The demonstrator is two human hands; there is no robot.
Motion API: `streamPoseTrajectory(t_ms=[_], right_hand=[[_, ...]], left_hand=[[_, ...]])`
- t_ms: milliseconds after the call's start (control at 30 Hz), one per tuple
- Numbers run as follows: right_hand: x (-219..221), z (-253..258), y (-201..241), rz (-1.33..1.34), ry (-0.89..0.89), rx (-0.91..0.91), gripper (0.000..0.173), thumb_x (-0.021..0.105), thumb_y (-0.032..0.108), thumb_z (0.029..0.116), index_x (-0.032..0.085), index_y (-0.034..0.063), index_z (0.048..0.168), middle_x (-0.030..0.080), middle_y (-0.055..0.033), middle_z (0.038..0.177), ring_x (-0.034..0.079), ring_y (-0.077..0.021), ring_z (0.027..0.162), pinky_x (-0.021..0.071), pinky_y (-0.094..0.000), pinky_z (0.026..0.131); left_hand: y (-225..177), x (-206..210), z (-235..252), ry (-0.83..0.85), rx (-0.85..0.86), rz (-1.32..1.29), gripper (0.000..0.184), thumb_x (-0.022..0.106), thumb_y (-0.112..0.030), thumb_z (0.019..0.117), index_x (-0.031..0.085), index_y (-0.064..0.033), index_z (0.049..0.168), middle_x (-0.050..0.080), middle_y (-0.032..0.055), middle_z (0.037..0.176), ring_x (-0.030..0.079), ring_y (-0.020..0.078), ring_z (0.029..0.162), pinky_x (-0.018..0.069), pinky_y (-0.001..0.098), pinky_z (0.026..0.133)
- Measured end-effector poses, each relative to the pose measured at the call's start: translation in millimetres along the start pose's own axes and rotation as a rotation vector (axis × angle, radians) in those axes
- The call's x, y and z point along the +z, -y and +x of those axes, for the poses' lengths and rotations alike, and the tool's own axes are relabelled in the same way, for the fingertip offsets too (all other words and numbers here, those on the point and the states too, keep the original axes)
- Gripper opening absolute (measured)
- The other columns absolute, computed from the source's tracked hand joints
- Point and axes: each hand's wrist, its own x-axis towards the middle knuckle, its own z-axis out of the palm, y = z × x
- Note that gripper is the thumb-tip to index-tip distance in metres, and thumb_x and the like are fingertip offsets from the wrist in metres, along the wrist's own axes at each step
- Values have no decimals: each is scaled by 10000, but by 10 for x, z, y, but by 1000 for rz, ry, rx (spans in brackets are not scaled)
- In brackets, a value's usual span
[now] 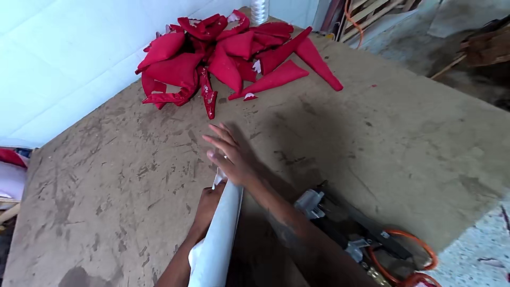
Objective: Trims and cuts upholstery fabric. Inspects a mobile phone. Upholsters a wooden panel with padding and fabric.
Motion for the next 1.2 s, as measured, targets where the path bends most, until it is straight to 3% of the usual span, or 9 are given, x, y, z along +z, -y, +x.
streamPoseTrajectory(t_ms=[200,333,433,533,633,733,833,1000,1200], right_hand=[[-1287,-1099,33,-312,-238,367,469,533,522,1030,651,207,1356,652,7,1345,625,-163,1239,562,-439,1018],[-1691,-2542,141,-548,48,670,733,797,527,834,625,52,1366,609,-241,1334,585,-403,1249,500,-584,1045],[-1527,-2774,146,-652,181,641,878,913,336,722,538,72,1471,499,-266,1453,545,-419,1295,518,-554,1038],[-1496,-2542,51,-739,203,698,922,904,225,682,495,140,1504,462,-274,1434,663,-403,1084,623,-535,801],[-1809,-2062,113,-597,207,755,816,877,161,681,541,83,1420,540,-241,1370,616,-375,1157,567,-550,923],[-2260,-1206,339,-441,396,934,442,717,340,901,592,76,1233,694,-129,867,696,-249,650,615,-456,600],[-2378,-101,832,-372,784,882,453,637,493,985,596,71,1145,638,-72,712,643,-206,550,592,-398,560],[-1554,999,1630,-610,1440,540,333,584,376,1046,627,46,1068,585,-63,619,569,-157,463,536,-339,493],[-727,1090,1537,-823,1717,440,311,597,326,1048,610,17,1075,616,-97,688,559,-167,487,512,-345,504]], left_hand=[[39,22,35,-35,-114,40,422,626,-455,1004,716,-76,840,698,35,719,683,135,656,591,378,636],[19,44,32,-35,-126,5,416,644,-473,980,719,-69,910,712,64,779,703,180,724,597,444,702],[82,76,-25,-42,-133,16,425,642,-495,963,731,-80,955,721,84,830,712,222,789,589,504,759],[120,155,-48,-50,-156,76,488,629,-571,932,730,-95,965,729,108,862,721,281,838,578,579,778],[70,180,-127,-31,-174,137,514,583,-590,932,731,-111,1048,741,131,972,721,322,947,561,627,835],[37,213,-249,14,-163,217,550,534,-590,954,696,-153,1246,726,146,1154,692,347,1105,535,645,927],[21,263,-341,13,-142,230,529,533,-576,956,704,-151,1220,722,148,1164,687,361,1112,531,655,922],[45,328,-442,13,-128,245,529,522,-566,974,712,-130,1206,720,168,1160,683,369,1121,529,644,932],[65,384,-440,4,-115,273,511,507,-559,988,724,-142,1187,731,146,1133,694,343,1101,542,615,914]])
